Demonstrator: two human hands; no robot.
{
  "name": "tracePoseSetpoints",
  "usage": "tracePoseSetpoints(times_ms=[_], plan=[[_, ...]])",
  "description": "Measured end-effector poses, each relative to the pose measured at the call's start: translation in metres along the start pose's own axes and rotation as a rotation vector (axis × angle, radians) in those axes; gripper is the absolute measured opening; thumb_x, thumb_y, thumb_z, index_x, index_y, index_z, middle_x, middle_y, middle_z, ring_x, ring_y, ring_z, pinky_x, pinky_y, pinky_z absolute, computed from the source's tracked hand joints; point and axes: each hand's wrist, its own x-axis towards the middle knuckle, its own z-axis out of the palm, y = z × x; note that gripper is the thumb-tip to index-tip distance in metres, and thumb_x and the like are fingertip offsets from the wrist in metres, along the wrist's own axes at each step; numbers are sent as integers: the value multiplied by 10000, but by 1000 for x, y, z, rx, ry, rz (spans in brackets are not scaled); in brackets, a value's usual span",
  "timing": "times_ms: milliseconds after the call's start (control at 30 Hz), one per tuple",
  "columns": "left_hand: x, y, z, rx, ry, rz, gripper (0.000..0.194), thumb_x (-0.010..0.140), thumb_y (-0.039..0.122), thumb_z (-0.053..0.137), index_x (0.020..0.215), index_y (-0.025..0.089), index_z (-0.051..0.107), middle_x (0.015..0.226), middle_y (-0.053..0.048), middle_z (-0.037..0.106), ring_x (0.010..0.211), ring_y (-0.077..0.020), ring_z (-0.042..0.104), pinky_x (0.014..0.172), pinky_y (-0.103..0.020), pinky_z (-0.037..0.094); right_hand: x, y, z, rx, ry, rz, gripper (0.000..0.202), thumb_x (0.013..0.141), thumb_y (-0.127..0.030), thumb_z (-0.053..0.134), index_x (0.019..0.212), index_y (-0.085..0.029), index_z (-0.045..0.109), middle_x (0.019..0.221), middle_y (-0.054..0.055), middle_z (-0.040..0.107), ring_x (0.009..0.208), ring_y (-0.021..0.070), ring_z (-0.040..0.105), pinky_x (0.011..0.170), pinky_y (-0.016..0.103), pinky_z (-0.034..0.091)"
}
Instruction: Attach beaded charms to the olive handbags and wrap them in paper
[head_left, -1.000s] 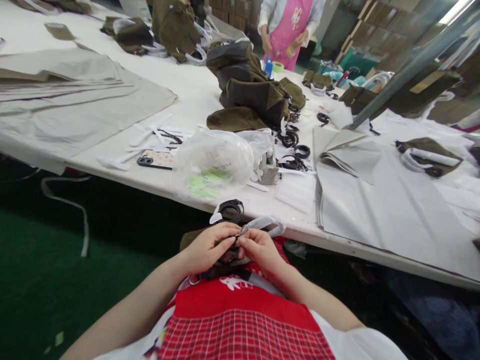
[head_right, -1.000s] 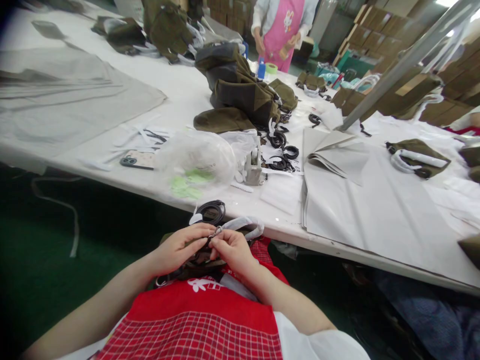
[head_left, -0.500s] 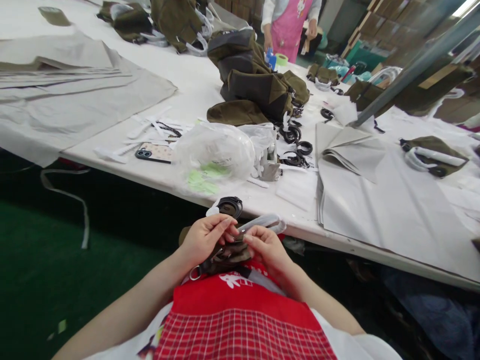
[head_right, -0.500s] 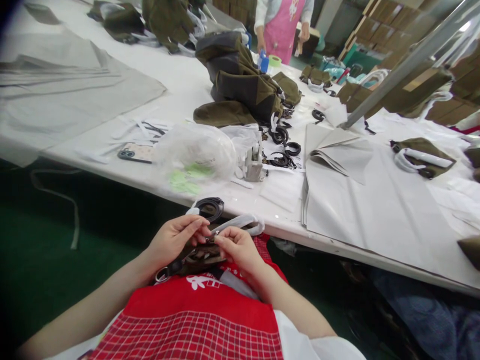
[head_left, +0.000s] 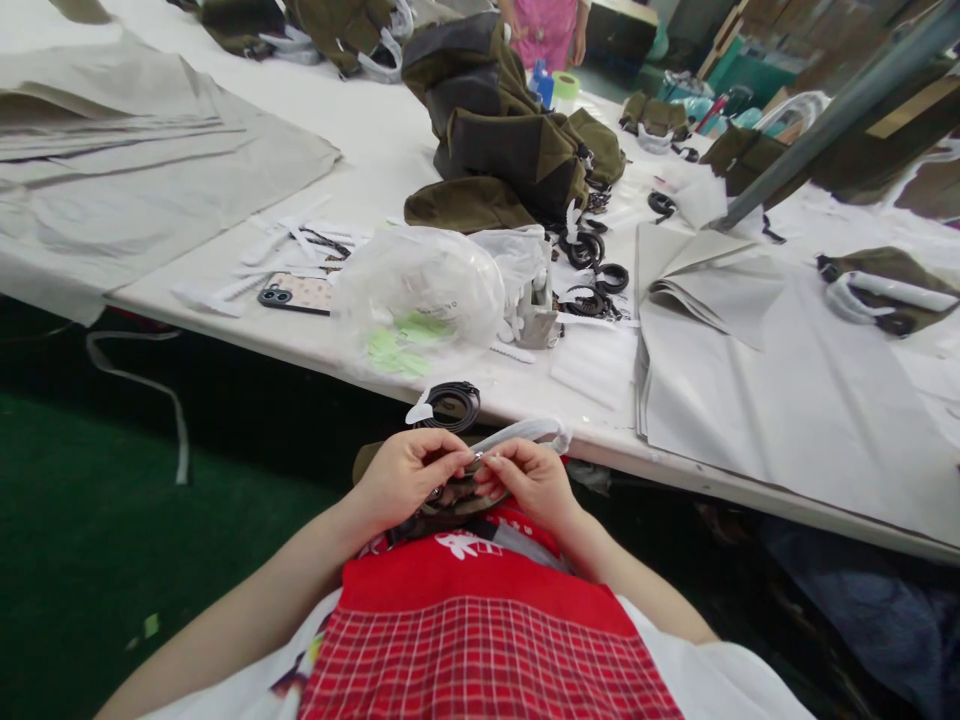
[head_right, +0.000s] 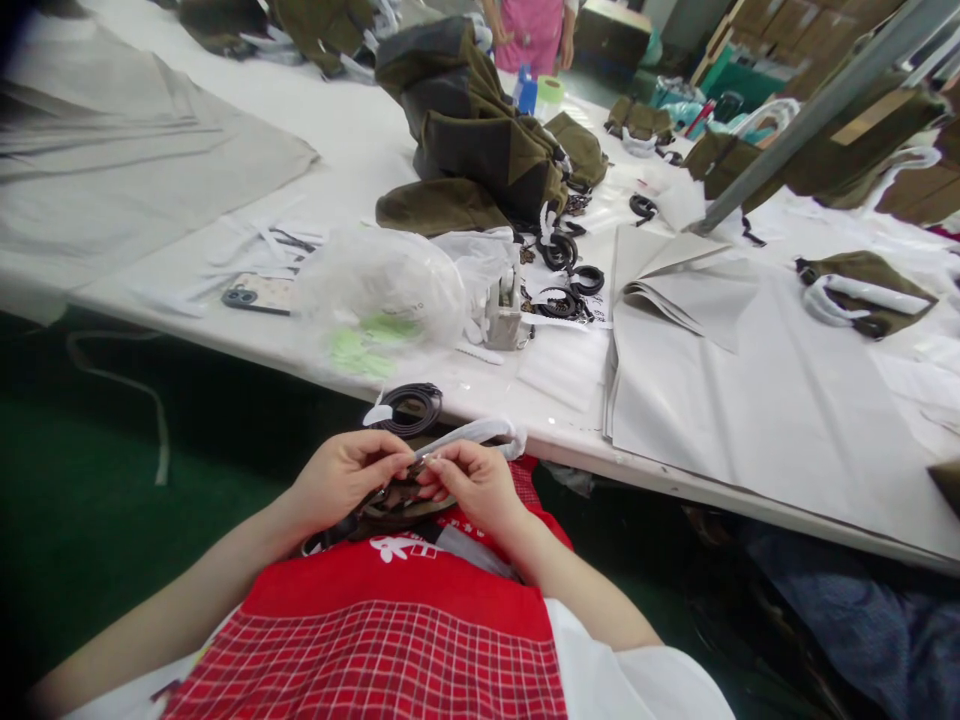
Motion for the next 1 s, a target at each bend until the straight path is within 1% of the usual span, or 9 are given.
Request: tracePoseSetpoints(times_ms=[67, 167, 233, 300, 533, 667, 767, 900, 1000], plan=[[-1, 2, -1, 138, -22, 81, 216, 857, 330, 571, 796, 170, 702, 700, -13, 682, 613, -118, 601, 553, -195, 479, -2, 0, -4, -137, -33, -60, 261, 848, -468, 625, 811, -212, 655, 711, 34, 723, 584, 170, 680, 543, 287, 554], [-1, 5, -2, 299, -41, 176, 223, 884, 291, 533, 805, 179, 709, 747, -13, 685, 700, -131, 614, 655, -213, 477, -4, -4, -9, -443, -64, -225, 194, 900, -373, 573, 838, -222, 677, 716, 38, 722, 602, 174, 664, 576, 292, 519], [-1, 7, -3, 343, -57, 210, 237, 900, 285, 510, 807, 180, 701, 755, -12, 681, 712, -134, 610, 686, -221, 468, -4, -7, -10, -637, -90, -340, 210, 927, -332, 531, 838, -222, 687, 717, 38, 716, 616, 170, 646, 596, 286, 482], [-1, 7, -3, 358, -74, 232, 248, 912, 286, 493, 811, 180, 693, 758, -12, 675, 712, -134, 604, 698, -225, 461, -3, -9, -11, -750, -127, -411, 245, 951, -318, 490, 851, -221, 691, 731, 39, 712, 636, 166, 634, 613, 279, 456], [-1, 8, -2, 388, -116, 274, 257, 922, 284, 474, 810, 176, 679, 749, -20, 666, 705, -136, 593, 688, -234, 449, -4, -6, -12, -837, -144, -476, 282, 974, -331, 454, 867, -226, 692, 774, 43, 712, 692, 175, 629, 640, 276, 425], [-2, 9, -1, 394, -116, 272, 251, 913, 280, 482, 805, 177, 683, 750, -23, 671, 705, -141, 596, 692, -241, 448, -4, -7, -12, -883, -160, -490, 295, 981, -338, 436, 886, -220, 690, 771, 47, 705, 684, 171, 618, 636, 276, 408], [-2, 9, -1, 384, -127, 265, 243, 902, 271, 484, 793, 175, 679, 743, -22, 671, 701, -140, 596, 688, -240, 445, -4, -10, -12, -920, -193, -503, 312, 987, -348, 418, 897, -216, 687, 751, 45, 685, 655, 158, 583, 623, 274, 376], [0, 8, 0, 348, -183, 219, 237, 871, 272, 511, 719, 169, 662, 670, -4, 646, 640, -129, 568, 636, -229, 430, -6, -14, -13, -924, -270, -502, 339, 987, -338, 409, 794, -207, 655, 685, 30, 627, 594, 139, 500, 589, 275, 310], [0, 5, -1, 319, -210, 167, 234, 859, 274, 528, 707, 161, 664, 651, 3, 635, 629, -123, 557, 619, -221, 423, -7, -14, -14, -942, -305, -518, 348, 984, -322, 411, 719, -202, 602, 662, 24, 601, 579, 136, 461, 570, 282, 269]])
